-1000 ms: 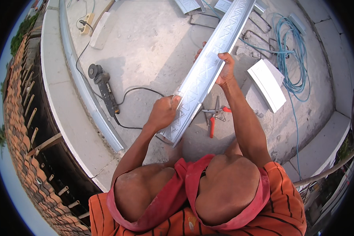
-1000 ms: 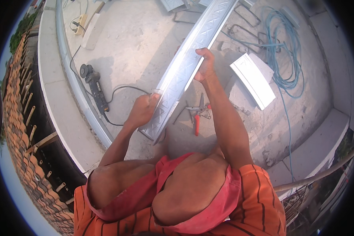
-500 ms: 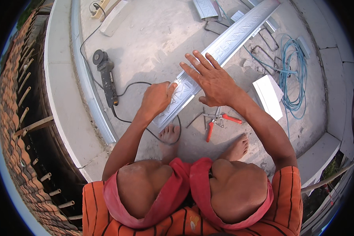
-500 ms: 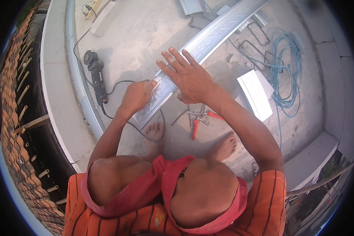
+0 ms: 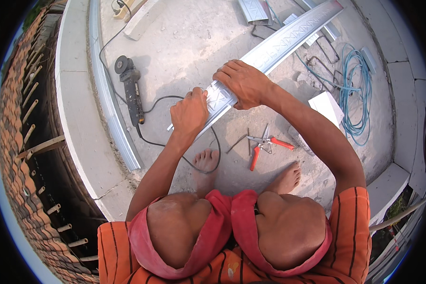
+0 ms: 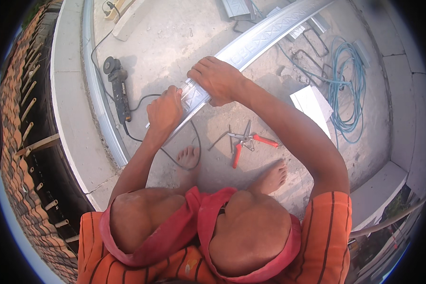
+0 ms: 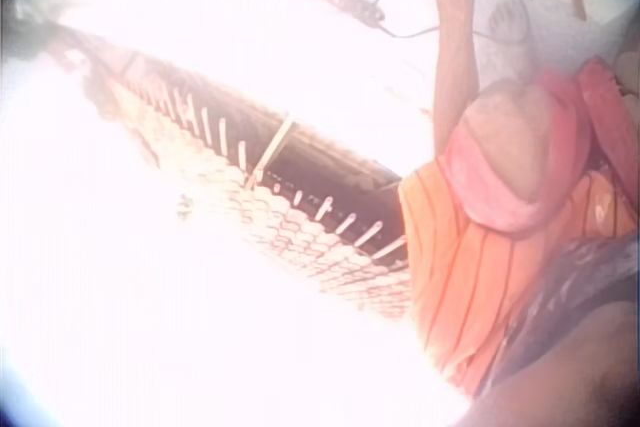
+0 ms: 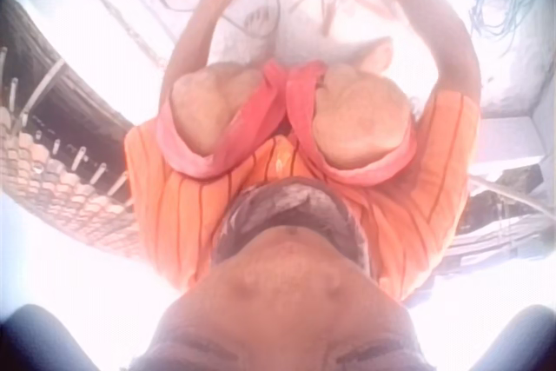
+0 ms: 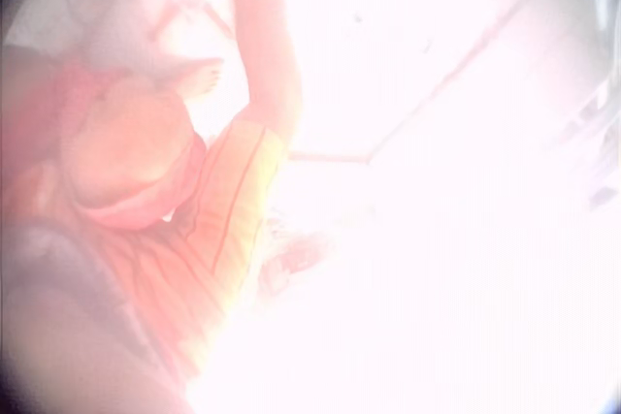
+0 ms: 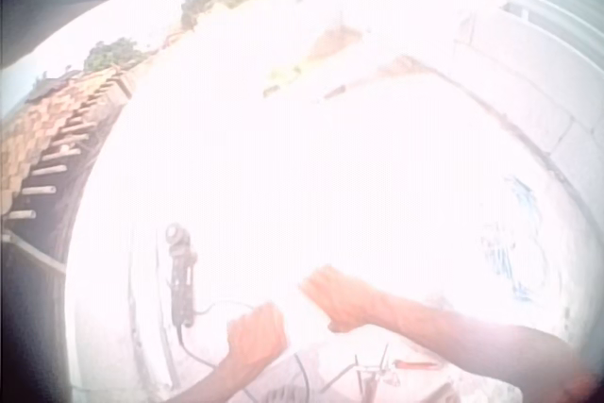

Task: The person cuts a metal stud with a power grinder and trims the edges with shears on a rooftop building site.

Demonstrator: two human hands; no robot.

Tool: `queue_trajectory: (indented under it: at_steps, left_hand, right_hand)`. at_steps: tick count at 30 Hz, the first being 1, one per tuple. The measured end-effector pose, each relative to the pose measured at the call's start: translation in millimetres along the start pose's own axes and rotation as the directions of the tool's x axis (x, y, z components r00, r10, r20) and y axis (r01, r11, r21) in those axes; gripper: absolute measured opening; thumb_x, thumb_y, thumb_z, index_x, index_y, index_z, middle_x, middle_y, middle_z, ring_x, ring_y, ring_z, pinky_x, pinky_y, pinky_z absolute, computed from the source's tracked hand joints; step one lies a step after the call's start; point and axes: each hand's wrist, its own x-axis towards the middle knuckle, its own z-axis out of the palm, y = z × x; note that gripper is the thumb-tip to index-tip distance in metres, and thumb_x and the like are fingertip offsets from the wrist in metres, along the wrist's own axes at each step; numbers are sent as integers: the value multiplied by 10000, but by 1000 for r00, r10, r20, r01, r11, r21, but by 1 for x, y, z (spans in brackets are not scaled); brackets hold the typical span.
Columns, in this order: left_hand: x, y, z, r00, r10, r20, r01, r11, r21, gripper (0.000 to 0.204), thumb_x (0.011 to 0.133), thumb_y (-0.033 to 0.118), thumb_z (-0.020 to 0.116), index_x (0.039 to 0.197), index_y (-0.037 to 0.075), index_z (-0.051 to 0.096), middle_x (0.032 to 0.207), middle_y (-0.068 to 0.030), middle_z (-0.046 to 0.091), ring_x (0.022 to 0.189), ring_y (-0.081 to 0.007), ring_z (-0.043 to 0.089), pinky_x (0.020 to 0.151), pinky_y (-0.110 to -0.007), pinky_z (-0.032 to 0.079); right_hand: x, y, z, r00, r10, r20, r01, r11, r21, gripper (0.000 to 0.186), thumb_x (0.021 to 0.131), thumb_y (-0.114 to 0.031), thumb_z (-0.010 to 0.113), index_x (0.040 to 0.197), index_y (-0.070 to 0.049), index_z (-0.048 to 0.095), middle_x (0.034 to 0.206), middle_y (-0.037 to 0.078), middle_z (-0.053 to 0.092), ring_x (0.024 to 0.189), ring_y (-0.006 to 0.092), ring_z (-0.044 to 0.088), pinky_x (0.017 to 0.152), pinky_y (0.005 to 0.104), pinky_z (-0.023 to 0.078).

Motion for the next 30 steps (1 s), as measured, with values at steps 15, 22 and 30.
queue_trajectory:
  at_steps: [15,22,30]
  left_hand:
    - [20,-12,-9,981,70,182,-60,996,-58,418,1027,299,370,873,-7,611,763,-260,645,755,-464,627,710,-536,486]
    - [37,-25,-12,960,158,231,-113,974,-196,467,1026,307,372,817,-37,610,789,-308,598,787,-498,573,730,-528,449]
    - [34,-17,-12,960,80,267,-27,980,-197,475,1026,325,356,838,-25,617,826,-294,606,820,-477,584,754,-519,446]
  right_hand:
    - [5,6,-1,996,-56,63,58,998,-18,651,600,-231,793,1162,-25,538,1101,123,570,1090,284,518,976,364,407]
    - [11,5,-9,984,15,179,-20,999,29,782,557,-270,857,1224,-10,541,1158,132,586,1127,285,529,1031,378,406]
    - [11,8,-14,991,-25,133,25,1000,3,592,636,-266,802,1112,9,581,1092,147,610,1066,291,570,952,369,450]
